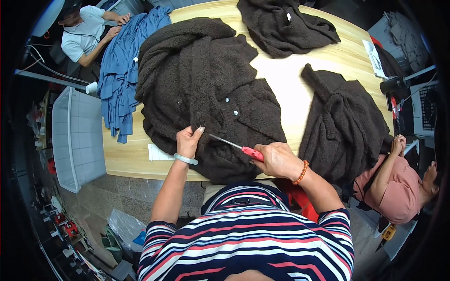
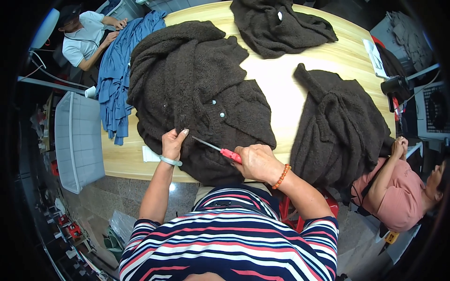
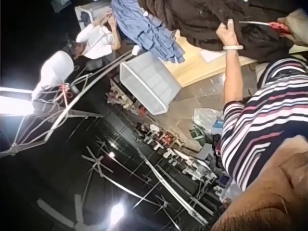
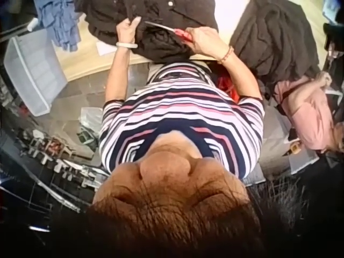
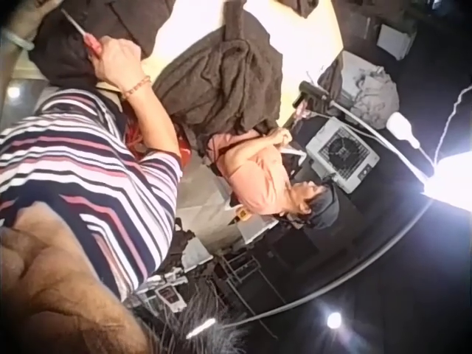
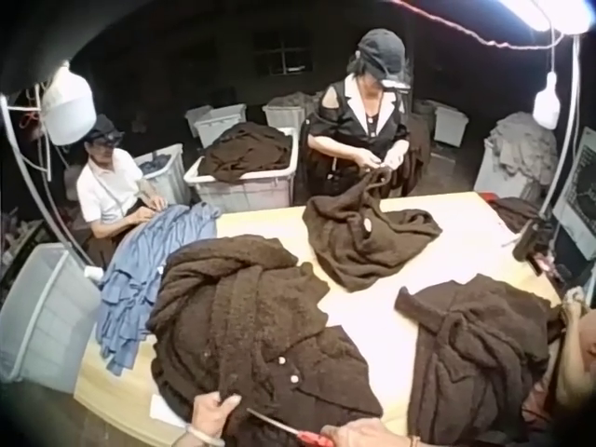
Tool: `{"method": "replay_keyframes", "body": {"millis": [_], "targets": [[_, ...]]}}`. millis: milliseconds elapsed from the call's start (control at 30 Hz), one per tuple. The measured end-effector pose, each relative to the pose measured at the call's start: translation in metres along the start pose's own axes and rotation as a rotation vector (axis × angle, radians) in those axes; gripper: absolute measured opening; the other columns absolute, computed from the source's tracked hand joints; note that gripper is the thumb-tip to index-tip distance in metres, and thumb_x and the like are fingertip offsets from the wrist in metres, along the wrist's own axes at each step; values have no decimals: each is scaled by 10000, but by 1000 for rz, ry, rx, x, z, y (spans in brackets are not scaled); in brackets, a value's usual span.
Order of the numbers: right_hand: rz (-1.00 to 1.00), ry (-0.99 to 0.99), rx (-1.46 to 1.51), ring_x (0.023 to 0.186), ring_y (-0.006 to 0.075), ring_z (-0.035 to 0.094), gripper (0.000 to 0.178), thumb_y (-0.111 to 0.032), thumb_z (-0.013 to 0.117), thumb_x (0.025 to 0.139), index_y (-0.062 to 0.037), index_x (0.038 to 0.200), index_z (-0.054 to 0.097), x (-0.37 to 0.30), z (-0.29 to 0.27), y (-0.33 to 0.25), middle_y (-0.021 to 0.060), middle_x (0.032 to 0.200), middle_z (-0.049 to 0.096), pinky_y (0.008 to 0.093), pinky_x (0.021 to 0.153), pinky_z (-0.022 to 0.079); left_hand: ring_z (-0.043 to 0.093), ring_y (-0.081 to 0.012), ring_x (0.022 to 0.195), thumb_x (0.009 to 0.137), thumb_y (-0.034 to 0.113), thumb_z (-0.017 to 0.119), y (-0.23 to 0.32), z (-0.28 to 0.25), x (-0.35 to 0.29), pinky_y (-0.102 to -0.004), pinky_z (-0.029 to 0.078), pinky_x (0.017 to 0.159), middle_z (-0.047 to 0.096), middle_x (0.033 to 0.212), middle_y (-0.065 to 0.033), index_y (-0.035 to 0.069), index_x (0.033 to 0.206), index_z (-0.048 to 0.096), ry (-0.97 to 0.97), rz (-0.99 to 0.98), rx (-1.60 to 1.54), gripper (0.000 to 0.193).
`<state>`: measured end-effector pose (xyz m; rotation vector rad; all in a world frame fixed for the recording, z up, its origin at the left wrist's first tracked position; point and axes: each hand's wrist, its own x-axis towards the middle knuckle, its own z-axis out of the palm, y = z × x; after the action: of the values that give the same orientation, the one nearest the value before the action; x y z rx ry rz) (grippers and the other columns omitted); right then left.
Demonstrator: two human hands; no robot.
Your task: Use scissors to trim loose threads from brown knitted garments.
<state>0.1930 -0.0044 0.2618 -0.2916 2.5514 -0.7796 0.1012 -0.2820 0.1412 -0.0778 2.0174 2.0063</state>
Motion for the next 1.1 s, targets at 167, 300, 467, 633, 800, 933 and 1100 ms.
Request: {"method": "replay_keyframes", "body": {"millis": [167, 300, 467, 633, 800, 933, 1100], "targets": [[-40, 55, -58, 694, 376, 660, 237, -270, 660, 852, -40, 903, 640, 0, 4, -8, 200, 677, 642, 460, 659, 518, 640, -98, 679, 937, 104, 640, -4, -16, 3, -247, 498, 544, 686, 872, -32, 32, 921, 663, -62, -295, -318, 77], [-44, 92, -97, 669, 366, 662, 233, -266, 671, 837, -38, 878, 643, 3, 5, -7, 194, 647, 634, 453, 628, 524, 675, -145, 757, 972, 170, 596, 31, 0, -8, -271, 529, 597, 693, 896, -37, 66, 945, 649, -104, -369, -473, 120], [-98, 69, -67, 666, 365, 665, 225, -253, 679, 822, -40, 882, 639, 2, 7, -8, 192, 653, 639, 448, 623, 527, 668, -152, 836, 983, 143, 569, 32, 2, -8, -308, 527, 616, 692, 973, -18, 89, 966, 655, -75, -346, -527, 103], [-83, 151, -92, 647, 360, 669, 215, -242, 671, 823, -31, 845, 636, 4, 8, -10, 192, 640, 638, 446, 603, 532, 668, -160, 908, 979, 133, 573, 27, -5, -6, -339, 540, 684, 690, 982, -1, 86, 979, 657, -138, -356, -538, 97], [-68, 194, -99, 634, 353, 673, 218, -238, 658, 826, -22, 801, 637, 5, 11, -10, 190, 623, 636, 439, 575, 536, 660, -182, 988, 977, 120, 568, 9, -9, -4, -358, 545, 816, 686, 1047, -28, 70, 1030, 654, -201, -375, -668, 113], [-200, 28, -111, 643, 358, 675, 233, -243, 649, 829, -15, 782, 640, -6, 29, -2, 198, 639, 643, 446, 584, 537, 639, -212, 1071, 977, 102, 559, 5, -7, 2, -382, 531, 938, 673, 1129, -70, 43, 1097, 642, 3, -307, -660, 158], [-131, -29, -64, 651, 369, 672, 230, -244, 658, 825, -15, 838, 638, -15, 23, 5, 202, 642, 641, 463, 594, 531, 607, -176, 1115, 970, 61, 557, 19, 4, 1, -330, 484, 1011, 639, 1183, -77, 15, 1169, 604, -25, -408, -820, 210]]}}
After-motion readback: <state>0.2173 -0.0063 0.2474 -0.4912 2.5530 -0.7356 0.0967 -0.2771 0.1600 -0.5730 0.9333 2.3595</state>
